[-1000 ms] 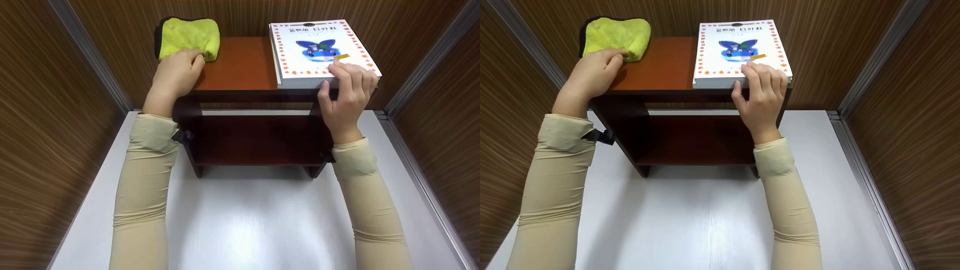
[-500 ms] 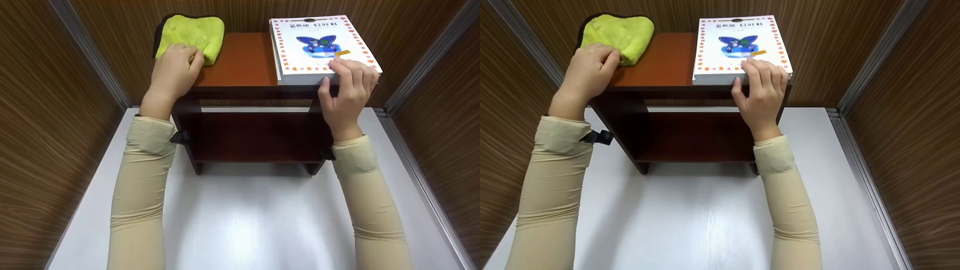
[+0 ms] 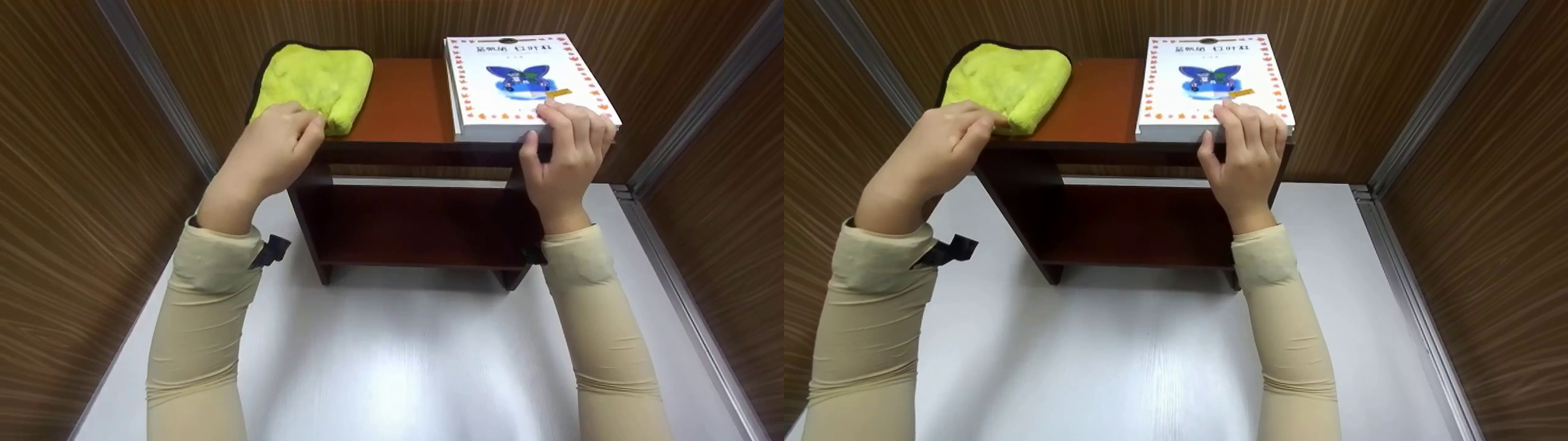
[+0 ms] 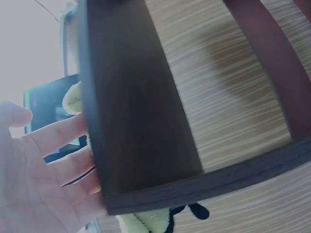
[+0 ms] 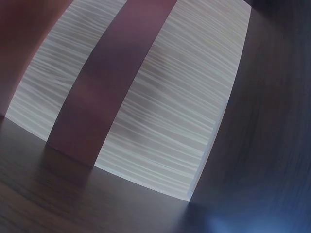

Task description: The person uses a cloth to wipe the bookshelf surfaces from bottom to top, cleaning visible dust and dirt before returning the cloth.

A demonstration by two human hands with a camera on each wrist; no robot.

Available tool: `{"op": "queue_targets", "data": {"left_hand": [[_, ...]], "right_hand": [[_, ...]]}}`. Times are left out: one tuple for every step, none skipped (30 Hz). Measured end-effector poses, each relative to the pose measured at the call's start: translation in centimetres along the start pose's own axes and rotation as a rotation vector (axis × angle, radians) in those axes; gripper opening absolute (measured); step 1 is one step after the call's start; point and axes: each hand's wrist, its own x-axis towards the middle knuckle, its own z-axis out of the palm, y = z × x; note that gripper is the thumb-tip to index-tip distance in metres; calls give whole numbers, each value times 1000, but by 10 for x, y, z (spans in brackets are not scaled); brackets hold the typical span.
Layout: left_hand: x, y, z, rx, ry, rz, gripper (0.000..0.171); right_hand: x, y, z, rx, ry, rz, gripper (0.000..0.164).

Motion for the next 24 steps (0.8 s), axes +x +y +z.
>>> {"op": "queue_targets", "data": {"left_hand": [[-3, 1, -1, 1, -9, 5, 42], [-5, 2, -1, 1, -18, 9, 43], [-7, 4, -2, 4, -27, 14, 43], [-9, 5, -4, 8, -38, 17, 44], [-10, 5, -6, 11, -50, 17, 44], [-10, 5, -8, 11, -63, 15, 46], [-11, 5, -10, 8, -75, 11, 47], [-11, 4, -12, 3, -90, 6, 48], [-10, 3, -15, -6, -104, -1, 49], [-10, 3, -17, -21, -122, -12, 49], [-9, 2, -19, -36, -138, -21, 49], [-8, 1, -20, -52, -153, -30, 49], [-7, 1, -22, -67, -168, -39, 50], [-5, 0, -22, -80, -180, -48, 50], [-4, 0, -22, -91, -189, -56, 50], [-2, 0, -22, -96, -197, -57, 50], [0, 0, -21, -96, -201, -57, 50], [2, 0, -20, -96, -206, -56, 50], [5, 0, -18, -92, -210, -52, 50], [8, 0, -16, -88, -215, -50, 50], [11, 0, -14, -83, -217, -47, 50], [14, -1, -12, -80, -218, -45, 49], [17, -1, -11, -85, -220, -53, 49], [21, -2, -9, -92, -221, -61, 50]], "right_hand": [[0, -2, -1, 3, 2, 4, 32], [-1, -3, -1, 3, 5, 5, 32], [-1, -4, -1, 2, 8, 7, 32], [-1, -4, -2, 2, 9, 9, 32], [-1, -5, -2, 2, 8, 12, 32], [-1, -5, -1, 2, 7, 15, 32], [-1, -5, -1, 2, 5, 15, 32], [-1, -4, 0, 1, 4, 13, 32], [-1, -3, 1, 0, 1, 12, 32], [-1, -2, 1, -3, 0, 10, 32], [-1, -1, 2, -6, 0, 9, 32], [-1, 0, 2, -9, 0, 9, 32], [-1, 1, 3, -11, 2, 11, 32], [-1, 3, 3, -14, 3, 12, 32], [-2, 4, 3, -17, 5, 15, 32], [-2, 5, 2, -20, 7, 16, 32], [-2, 6, 2, -23, 8, 18, 32], [-2, 6, 2, -24, 10, 20, 32], [-2, 6, 3, -25, 13, 21, 32], [-2, 7, 3, -26, 14, 20, 32], [-3, 7, 3, -26, 15, 21, 32], [-3, 6, 4, -24, 15, 21, 32], [-4, 6, 5, -22, 13, 22, 32], [-4, 6, 6, -19, 11, 23, 32]]}}
